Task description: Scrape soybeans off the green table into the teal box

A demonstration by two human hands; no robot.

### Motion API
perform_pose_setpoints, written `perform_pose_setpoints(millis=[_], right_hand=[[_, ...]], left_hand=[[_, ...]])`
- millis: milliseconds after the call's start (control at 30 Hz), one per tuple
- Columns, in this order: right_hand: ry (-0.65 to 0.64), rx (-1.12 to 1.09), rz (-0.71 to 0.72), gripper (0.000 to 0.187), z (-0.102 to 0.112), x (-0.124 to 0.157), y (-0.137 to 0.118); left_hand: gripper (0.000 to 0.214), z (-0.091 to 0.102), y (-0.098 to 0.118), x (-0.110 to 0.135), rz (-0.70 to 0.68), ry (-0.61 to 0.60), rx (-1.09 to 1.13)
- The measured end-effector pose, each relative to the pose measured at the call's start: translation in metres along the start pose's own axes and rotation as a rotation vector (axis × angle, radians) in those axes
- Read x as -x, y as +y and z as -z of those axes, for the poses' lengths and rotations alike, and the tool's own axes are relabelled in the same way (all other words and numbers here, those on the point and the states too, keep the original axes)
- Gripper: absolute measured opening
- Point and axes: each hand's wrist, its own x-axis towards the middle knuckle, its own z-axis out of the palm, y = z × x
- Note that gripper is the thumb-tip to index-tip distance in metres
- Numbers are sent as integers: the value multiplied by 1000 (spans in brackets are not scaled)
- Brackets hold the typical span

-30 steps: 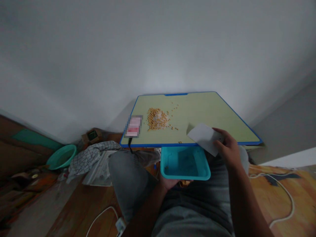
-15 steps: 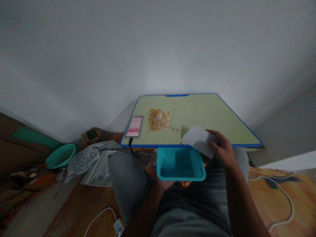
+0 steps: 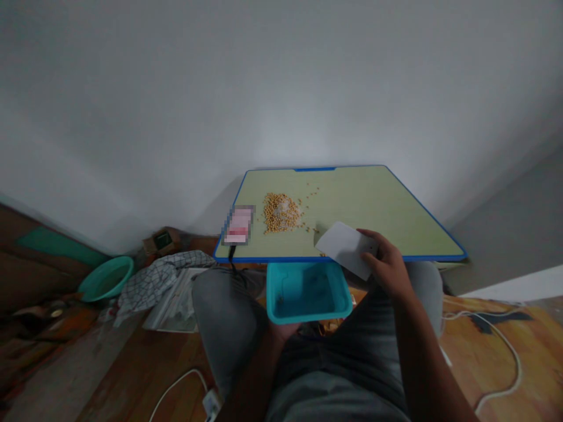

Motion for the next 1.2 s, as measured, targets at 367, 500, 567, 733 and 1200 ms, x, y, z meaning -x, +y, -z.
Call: perform_pose_setpoints(millis=[367,500,567,733,1200], right_hand=[[-10,-51,-14,62,-3,1,1],[-9,-62,10,62,-4,0,4],[-5,-73,26,61,-4,0,5],[-24,-101,30,59,-5,0,5],[-66,-146,-16,59,-6,2,-1]], left_hand=[[75,-8,6,-1,4,-13,-2],[78,-3,6,-2,-34,-49,0],[78,-2,7,-2,-39,-62,5],[76,-1,8,1,-49,-87,35],[76,4,9,2,-60,-90,38]])
